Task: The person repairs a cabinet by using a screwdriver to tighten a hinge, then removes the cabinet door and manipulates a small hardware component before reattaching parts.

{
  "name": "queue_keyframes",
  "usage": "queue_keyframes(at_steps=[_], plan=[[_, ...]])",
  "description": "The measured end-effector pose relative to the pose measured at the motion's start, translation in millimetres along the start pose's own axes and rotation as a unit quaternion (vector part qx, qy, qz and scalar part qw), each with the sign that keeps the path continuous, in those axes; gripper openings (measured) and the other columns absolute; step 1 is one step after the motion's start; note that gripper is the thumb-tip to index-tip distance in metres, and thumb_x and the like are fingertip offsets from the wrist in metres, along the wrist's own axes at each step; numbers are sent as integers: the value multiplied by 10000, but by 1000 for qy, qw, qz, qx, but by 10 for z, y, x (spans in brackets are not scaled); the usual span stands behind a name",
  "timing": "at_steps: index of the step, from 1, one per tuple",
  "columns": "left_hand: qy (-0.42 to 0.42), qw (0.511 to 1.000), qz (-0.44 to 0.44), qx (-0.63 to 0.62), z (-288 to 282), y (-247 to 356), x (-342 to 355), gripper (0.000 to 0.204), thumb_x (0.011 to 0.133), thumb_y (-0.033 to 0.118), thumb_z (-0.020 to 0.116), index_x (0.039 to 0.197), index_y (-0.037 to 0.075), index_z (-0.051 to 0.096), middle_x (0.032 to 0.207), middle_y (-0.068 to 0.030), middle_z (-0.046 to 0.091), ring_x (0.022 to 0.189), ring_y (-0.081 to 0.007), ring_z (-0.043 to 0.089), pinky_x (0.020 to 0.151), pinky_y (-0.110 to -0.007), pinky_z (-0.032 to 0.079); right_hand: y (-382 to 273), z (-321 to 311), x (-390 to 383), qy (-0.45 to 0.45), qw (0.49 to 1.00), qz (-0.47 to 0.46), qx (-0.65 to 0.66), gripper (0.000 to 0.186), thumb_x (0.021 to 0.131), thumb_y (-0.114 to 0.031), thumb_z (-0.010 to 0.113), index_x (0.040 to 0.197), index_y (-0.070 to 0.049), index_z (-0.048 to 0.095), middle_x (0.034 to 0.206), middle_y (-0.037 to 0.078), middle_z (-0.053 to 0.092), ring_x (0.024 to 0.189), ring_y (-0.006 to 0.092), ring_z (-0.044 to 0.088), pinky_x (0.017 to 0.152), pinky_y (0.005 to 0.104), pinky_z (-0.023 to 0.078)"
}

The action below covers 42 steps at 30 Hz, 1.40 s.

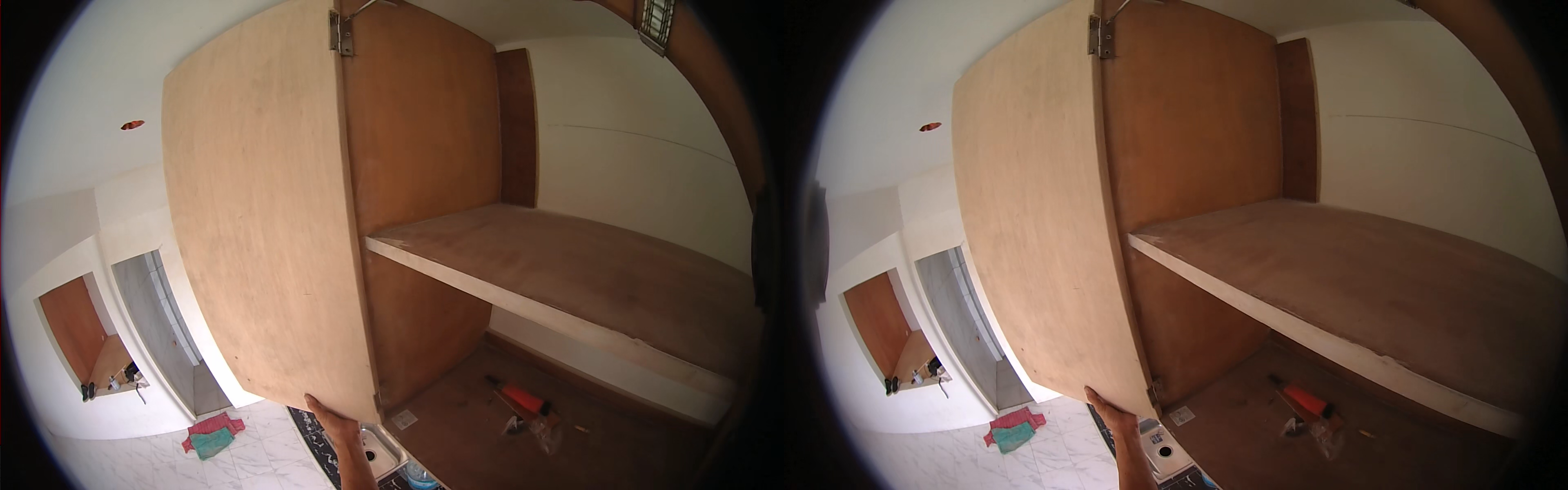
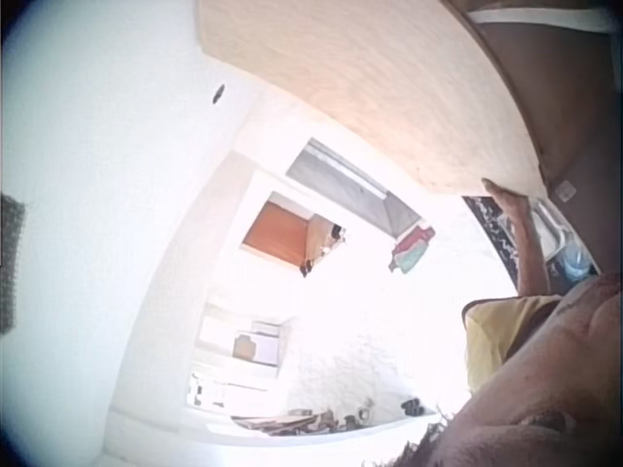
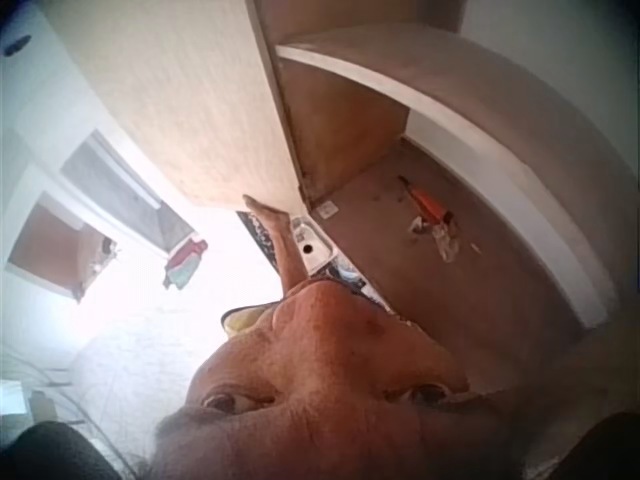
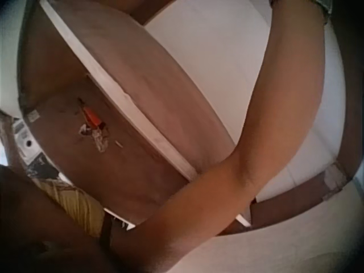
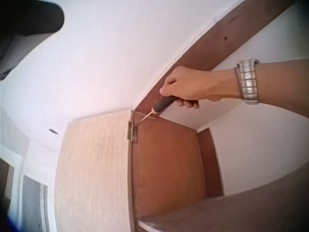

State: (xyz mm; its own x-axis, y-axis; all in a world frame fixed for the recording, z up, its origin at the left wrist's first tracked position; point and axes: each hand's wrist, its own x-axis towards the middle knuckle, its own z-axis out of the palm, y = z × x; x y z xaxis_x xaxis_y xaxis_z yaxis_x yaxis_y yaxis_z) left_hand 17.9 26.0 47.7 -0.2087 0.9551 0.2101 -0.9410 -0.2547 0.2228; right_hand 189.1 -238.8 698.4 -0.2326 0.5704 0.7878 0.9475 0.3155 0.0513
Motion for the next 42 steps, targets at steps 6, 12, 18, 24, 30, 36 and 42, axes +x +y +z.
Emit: queue_keyframes(at_steps=[6, 12, 18, 24, 30, 36, 42], plan=[[13, 1000, -9, -3, 45, -24, -21, 745, 1034, 605, 432, 1547, 70, 351, 1550, -133, 431, 1399, -313, 435, 1164, -464, 375, 226, -57, 146, 56, 977, -167, -119, 240, 914, -54, 680, 1127, 56, 687, 851, 105, 688, 593, 132, 573, 462, 271, 442], [-3, 1000, -3, 11, 38, -14, -16, 757, 1025, 618, 442, 1548, 78, 351, 1547, -129, 435, 1393, -311, 441, 1158, -465, 382, 72, 33, -106, 89, 987, -98, -90, 252, 919, -81, 694, 1120, 71, 703, 891, 119, 707, 662, 137, 643, 498, 262, 509], [6, 1000, -4, -11, -24, -27, 9, 763, 975, 612, 573, 1511, 95, 407, 1506, -112, 487, 1351, -297, 489, 1115, -447, 442, 63, 152, -65, 89, 989, -99, -66, 260, 927, -96, 699, 1119, 78, 704, 872, 120, 706, 665, 144, 650, 497, 264, 520], [12, 1000, -9, -12, -42, -27, 19, 793, 960, 628, 588, 1515, 94, 400, 1518, -117, 472, 1357, -296, 481, 1120, -451, 437, 84, 177, -60, 72, 986, -147, -41, 261, 930, -94, 695, 1120, 84, 703, 878, 129, 710, 648, 148, 652, 493, 267, 523], [9, 1000, -7, -9, -26, -29, 18, 789, 961, 632, 585, 1514, 98, 407, 1521, -109, 471, 1355, -295, 483, 1119, -451, 436, 90, 211, -62, 80, 989, -122, -28, 273, 938, -141, 700, 1086, 88, 704, 865, 128, 703, 622, 152, 657, 483, 262, 529], [3, 1000, -3, -18, -34, -28, 27, 760, 973, 620, 575, 1505, 100, 422, 1496, -104, 502, 1332, -291, 507, 1107, -446, 445, 6, 194, -9, 40, 993, 102, 45, 310, 976, -262, 670, 943, 44, 708, 728, 64, 623, 492, 111, 504, 406, 254, 386], [-11, 999, -3, -37, -48, -21, 28, 734, 989, 606, 560, 1503, 99, 426, 1479, -105, 518, 1321, -286, 517, 1096, -436, 456, 160, 121, 286, -106, 981, 48, -155, 245, 965, -268, 675, 900, -38, 730, 656, 16, 593, 501, 119, 478, 444, 294, 391]])
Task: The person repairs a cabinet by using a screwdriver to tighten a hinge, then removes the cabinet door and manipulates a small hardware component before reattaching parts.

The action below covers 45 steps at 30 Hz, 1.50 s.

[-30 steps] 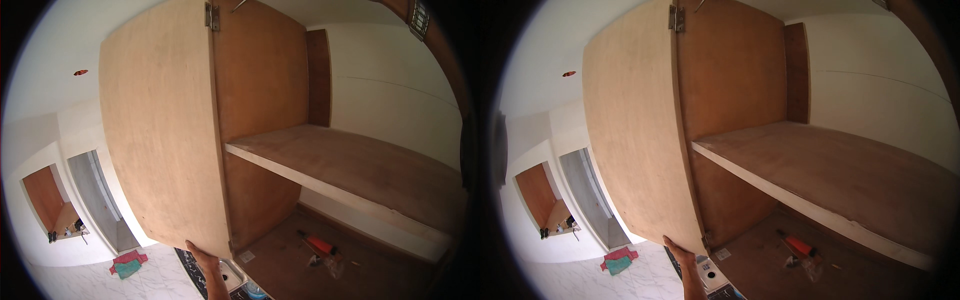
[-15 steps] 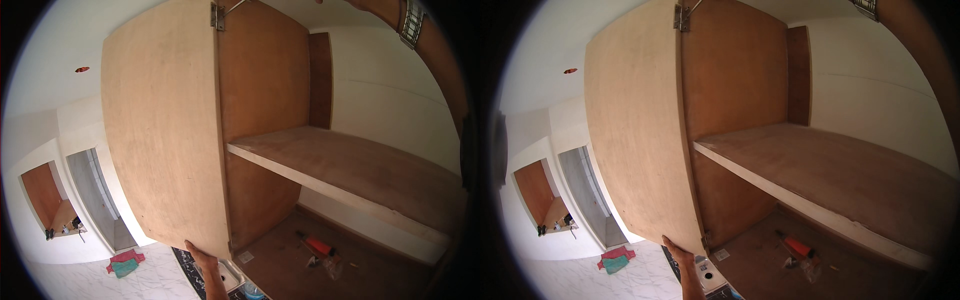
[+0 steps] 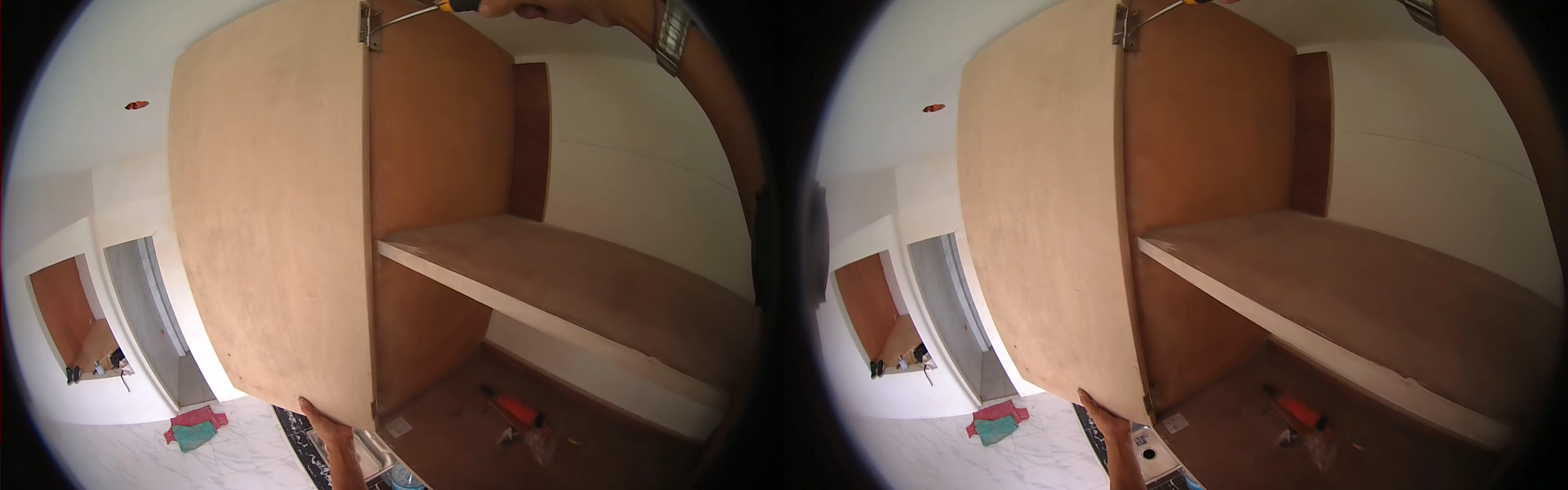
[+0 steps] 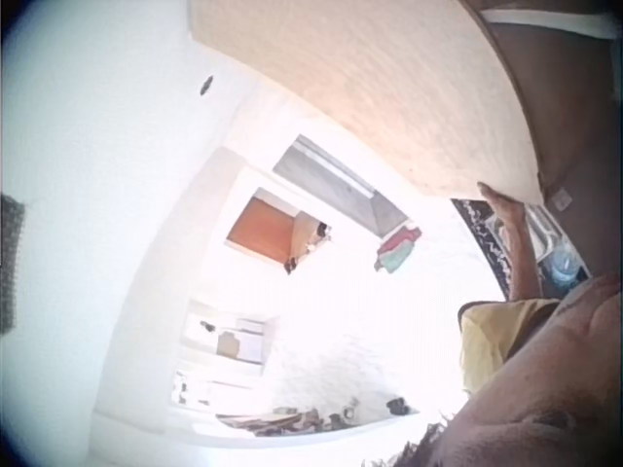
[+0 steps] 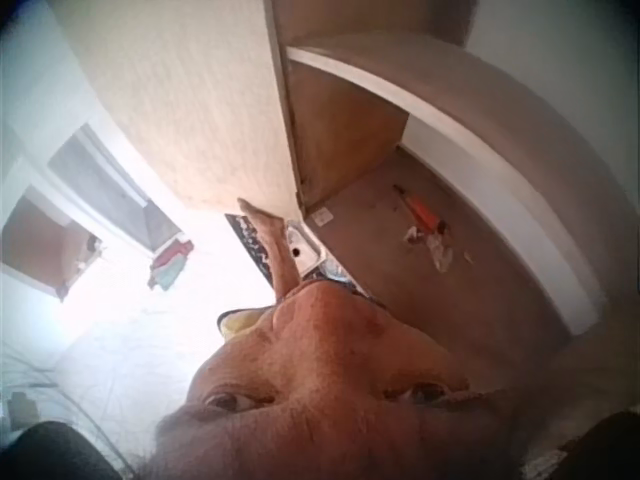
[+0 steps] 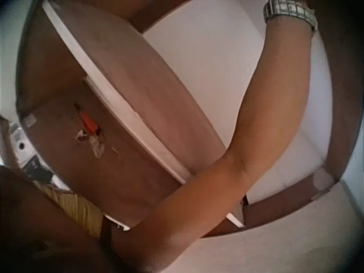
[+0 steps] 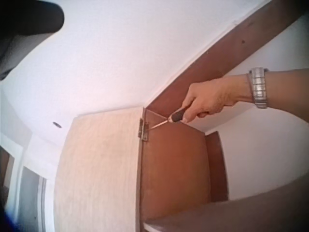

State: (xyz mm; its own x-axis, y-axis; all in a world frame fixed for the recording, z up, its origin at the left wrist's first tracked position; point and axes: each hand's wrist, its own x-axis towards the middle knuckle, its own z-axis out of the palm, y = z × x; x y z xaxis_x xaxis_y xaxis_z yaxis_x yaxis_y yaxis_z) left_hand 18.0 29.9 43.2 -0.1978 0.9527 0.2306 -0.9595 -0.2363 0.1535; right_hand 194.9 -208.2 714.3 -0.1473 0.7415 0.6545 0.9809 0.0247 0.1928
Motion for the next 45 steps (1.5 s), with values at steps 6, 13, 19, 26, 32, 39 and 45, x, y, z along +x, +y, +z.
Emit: queue_keyframes(at_steps=[6, 13, 19, 26, 32, 39, 45], plan=[[1, 1000, -5, 8, 31, -92, 24, 719, 1005, 602, 534, 1507, 99, 426, 1486, -101, 513, 1328, -279, 513, 1103, -437, 450, 43, -75, 84, 180, 794, -432, -388, 225, 954, -226, 679, 1015, -26, 760, 683, 39, 611, 520, 136, 493, 447, 306, 400], [-7, 1000, 12, 15, -14, 2, -35, 714, 1013, 610, 506, 1511, 105, 428, 1494, -90, 508, 1345, -275, 500, 1121, -438, 432, 0, -11, -85, 120, 972, -100, -175, 211, 895, -109, 695, 1091, -39, 726, 829, 158, 681, 661, 265, 623, 612, 419, 492], [-13, 1000, 22, 15, -12, -64, -43, 733, 1023, 605, 491, 1527, 82, 395, 1515, -100, 482, 1353, -276, 490, 1127, -438, 426, -83, 104, -87, 276, 833, -357, -321, 218, 896, -118, 731, 1087, -19, 703, 824, 136, 655, 803, 244, 641, 671, 405, 527], [-9, 1000, 25, -14, -29, -57, -38, 720, 1039, 573, 482, 1532, 60, 366, 1487, -124, 485, 1335, -281, 496, 1110, -445, 438, -322, 239, -126, 236, 956, -5, 175, 315, 1039, -291, 590, 983, 10, 662, 705, 24, 543, 503, 113, 446, 400, 308, 354], [-8, 997, 70, 30, -73, 94, -28, 718, 1040, 570, 480, 1527, 54, 370, 1478, -130, 491, 1320, -281, 507, 1096, -434, 451, -27, 223, -170, 107, 975, 96, 168, 345, 1038, -295, 579, 860, -13, 666, 626, 15, 521, 518, 104, 430, 427, 305, 331], [-19, 999, 29, 25, -39, -27, -1, 744, 1020, 611, 496, 1531, 81, 388, 1507, -105, 481, 1354, -276, 481, 1131, -434, 414, 173, 123, -182, 270, 958, -95, -29, 347, 982, -281, 690, 864, 43, 730, 655, 32, 581, 646, 100, 499, 579, 334, 419], [-12, 999, 41, 10, -76, 44, -15, 752, 1011, 608, 520, 1534, 84, 383, 1510, -110, 479, 1356, -283, 480, 1133, -439, 414, 38, 172, -142, 308, 947, -88, -32, 349, 980, -282, 687, 879, 49, 726, 661, 38, 597, 635, 110, 507, 583, 340, 432]])
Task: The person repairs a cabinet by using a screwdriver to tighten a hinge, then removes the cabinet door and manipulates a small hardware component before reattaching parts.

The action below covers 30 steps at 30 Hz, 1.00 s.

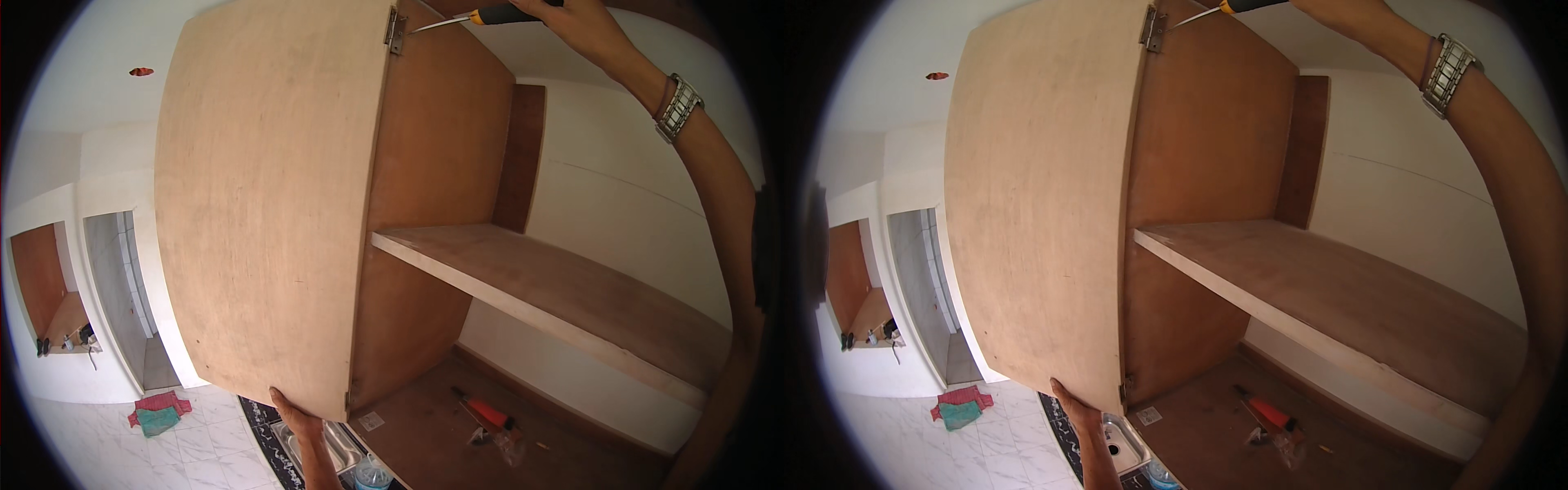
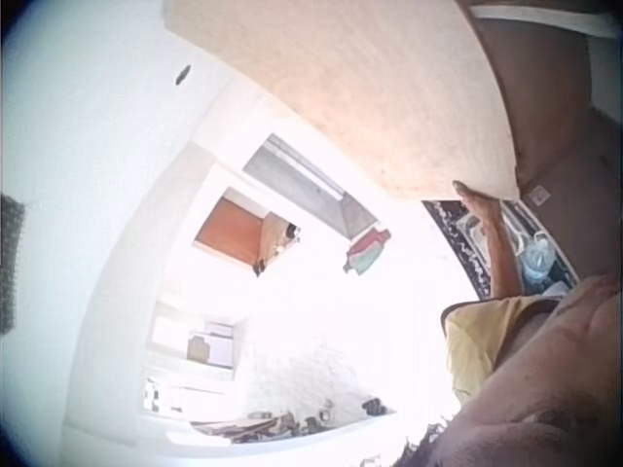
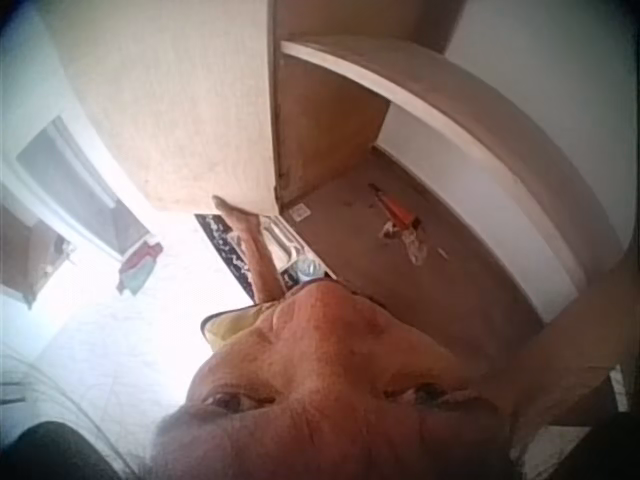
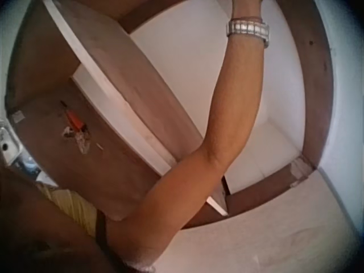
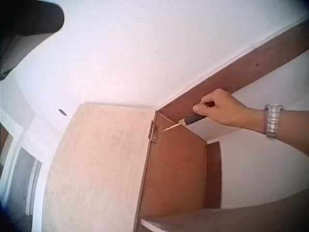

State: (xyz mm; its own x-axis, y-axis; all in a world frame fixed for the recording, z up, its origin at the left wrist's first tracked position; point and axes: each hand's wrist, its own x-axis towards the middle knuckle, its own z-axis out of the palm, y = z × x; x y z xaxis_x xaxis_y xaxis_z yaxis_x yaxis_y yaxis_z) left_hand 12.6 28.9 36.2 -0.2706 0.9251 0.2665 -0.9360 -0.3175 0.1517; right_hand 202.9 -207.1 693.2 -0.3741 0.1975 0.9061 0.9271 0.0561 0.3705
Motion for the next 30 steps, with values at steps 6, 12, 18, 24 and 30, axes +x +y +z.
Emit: queue_keyframes(at_steps=[6, 12, 18, 24, 30], plan=[[5, 1000, -8, -5, -15, -55, 44, 754, 999, 608, 541, 1525, 86, 397, 1499, -114, 495, 1348, -284, 494, 1128, -444, 428, -9, 49, 25, 9, 1000, -11, 15, 344, 987, -280, 675, 873, 39, 730, 667, 48, 610, 620, 118, 503, 572, 350, 422], [5, 1000, -22, -15, 1, -56, 46, 749, 993, 611, 548, 1511, 86, 424, 1477, -104, 522, 1324, -281, 521, 1115, -440, 443, -14, 15, 4, -82, 955, 203, 200, 360, 1023, -293, 627, 974, 52, 717, 619, 23, 546, 597, 118, 522, 534, 267, 410], [4, 1000, -22, -5, 61, -27, 13, 738, 1013, 612, 507, 1517, 81, 414, 1484, -109, 511, 1333, -280, 508, 1116, -435, 436, -221, -15, -129, -67, 984, 8, 168, 318, 1045, -253, 593, 1035, 54, 672, 761, 45, 574, 650, 125, 560, 509, 266, 466], [-5, 1000, -3, 22, 35, -20, 0, 758, 1019, 622, 487, 1537, 79, 379, 1522, -106, 460, 1362, -273, 467, 1133, -428, 407, -483, -47, -126, -57, 969, 159, 181, 298, 1065, -225, 555, 1194, 37, 610, 872, 63, 591, 692, 110, 575, 524, 269, 501], [18, 1000, 1, 21, -14, -8, -1, 781, 1016, 623, 494, 1552, 74, 347, 1532, -112, 446, 1372, -277, 453, 1143, -429, 392, -208, -137, 42, -122, 984, 82, 98, 343, 1065, -235, 550, 1273, 35, 583, 864, 50, 576, 678, 110, 570, 534, 279, 518]])
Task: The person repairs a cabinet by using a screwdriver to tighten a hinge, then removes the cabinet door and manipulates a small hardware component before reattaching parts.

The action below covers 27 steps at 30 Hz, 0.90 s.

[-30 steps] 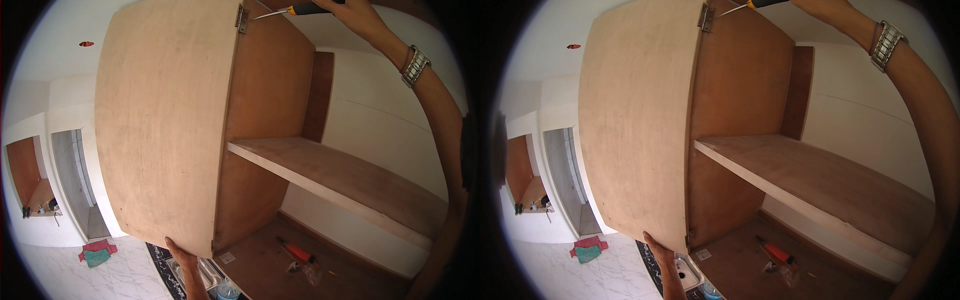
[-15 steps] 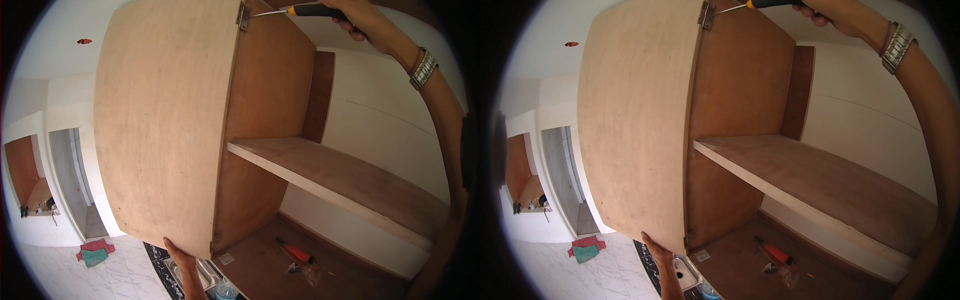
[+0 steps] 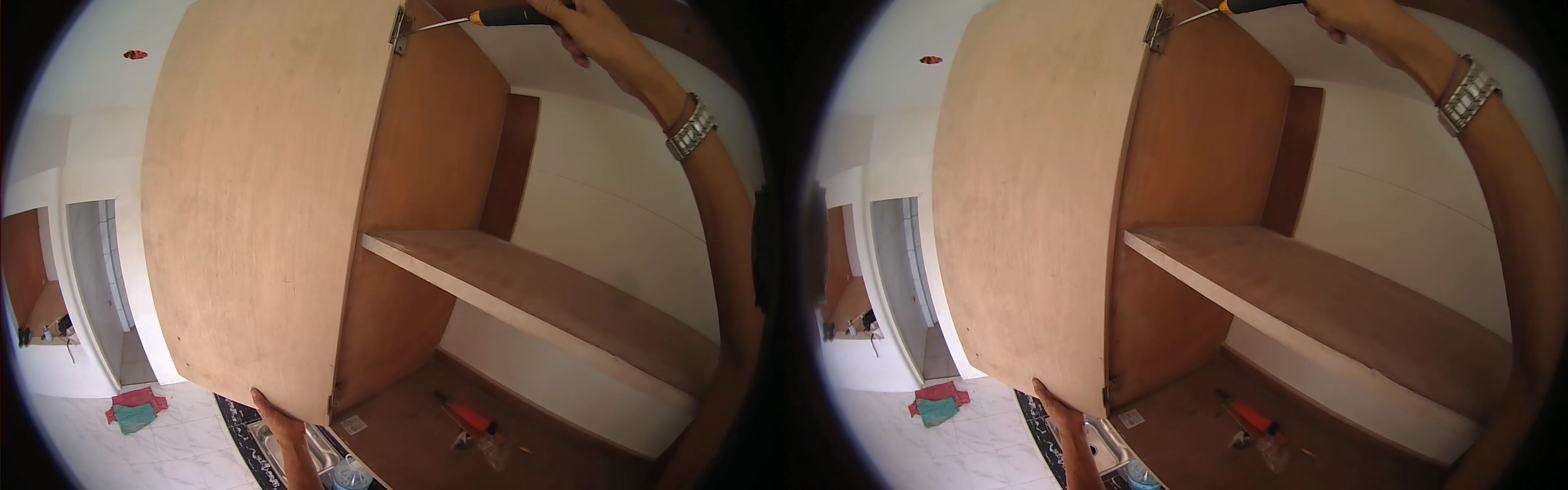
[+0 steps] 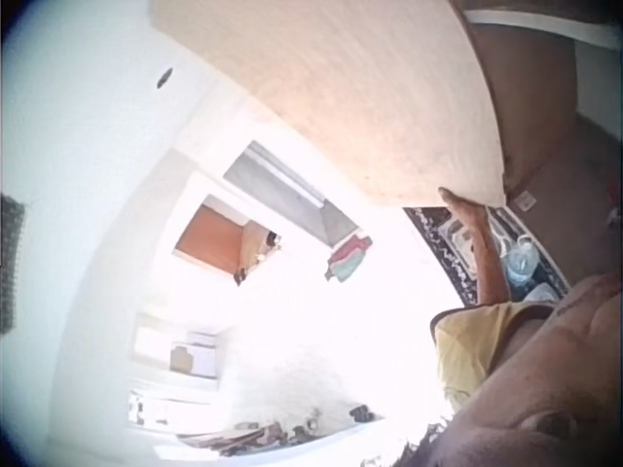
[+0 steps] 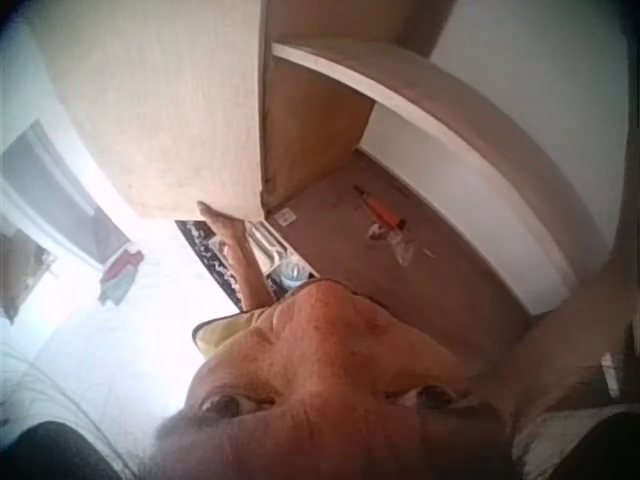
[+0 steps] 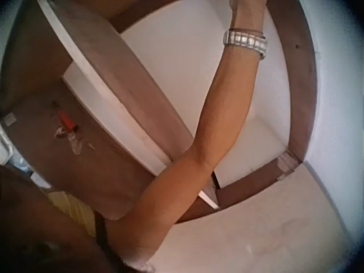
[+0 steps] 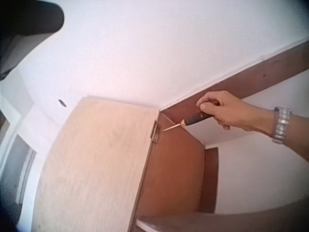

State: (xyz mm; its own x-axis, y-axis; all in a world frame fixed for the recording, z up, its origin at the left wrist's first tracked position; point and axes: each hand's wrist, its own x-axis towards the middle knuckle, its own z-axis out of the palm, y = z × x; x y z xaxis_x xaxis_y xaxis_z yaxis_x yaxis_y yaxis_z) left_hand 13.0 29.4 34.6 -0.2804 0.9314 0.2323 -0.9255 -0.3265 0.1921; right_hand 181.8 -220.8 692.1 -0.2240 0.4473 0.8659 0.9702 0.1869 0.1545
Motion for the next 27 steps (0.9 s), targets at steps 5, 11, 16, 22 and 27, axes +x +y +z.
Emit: queue_keyframes(at_steps=[5, 11, 16, 22, 27], plan=[[-9, 1000, 2, -10, 17, -54, 10, 785, 1018, 615, 497, 1557, 68, 334, 1534, -115, 442, 1371, -277, 452, 1142, -427, 392, -138, 292, -113, 126, 981, -3, 146, 350, 1068, -239, 540, 1278, 38, 580, 854, 54, 576, 639, 95, 552, 541, 295, 525], [-7, 1000, 3, -8, -13, -57, 20, 770, 1022, 606, 496, 1549, 65, 347, 1532, -111, 444, 1366, -268, 456, 1133, -425, 398, 257, -375, 95, -138, 982, 22, 126, 344, 1035, -197, 594, 1303, 18, 574, 875, 53, 584, 707, 115, 569, 629, 294, 540], [7, 1000, 7, -13, 32, 47, -2, 754, 1020, 604, 501, 1537, 69, 374, 1528, -107, 452, 1365, -268, 458, 1133, -429, 404, 203, 78, 125, 37, 991, -22, 126, 356, 1015, -154, 590, 1323, 24, 558, 884, 58, 585, 716, 124, 569, 637, 291, 537], [4, 999, -4, -38, -1, 4, 38, 727, 1022, 589, 504, 1516, 66, 401, 1503, -120, 482, 1357, -285, 480, 1138, -449, 414, -70, -115, -129, 2, 998, 3, 69, 312, 1064, -272, 530, 1140, 25, 586, 795, 82, 551, 558, 133, 505, 502, 297, 501], [13, 1000, -8, -22, 117, 54, -23, 711, 1025, 585, 498, 1516, 79, 408, 1510, -119, 480, 1357, -285, 484, 1139, -458, 414, 180, 6, -34, 31, 997, 22, 64, 312, 1063, -274, 539, 1117, 24, 613, 827, 91, 575, 568, 125, 499, 482, 293, 473]])
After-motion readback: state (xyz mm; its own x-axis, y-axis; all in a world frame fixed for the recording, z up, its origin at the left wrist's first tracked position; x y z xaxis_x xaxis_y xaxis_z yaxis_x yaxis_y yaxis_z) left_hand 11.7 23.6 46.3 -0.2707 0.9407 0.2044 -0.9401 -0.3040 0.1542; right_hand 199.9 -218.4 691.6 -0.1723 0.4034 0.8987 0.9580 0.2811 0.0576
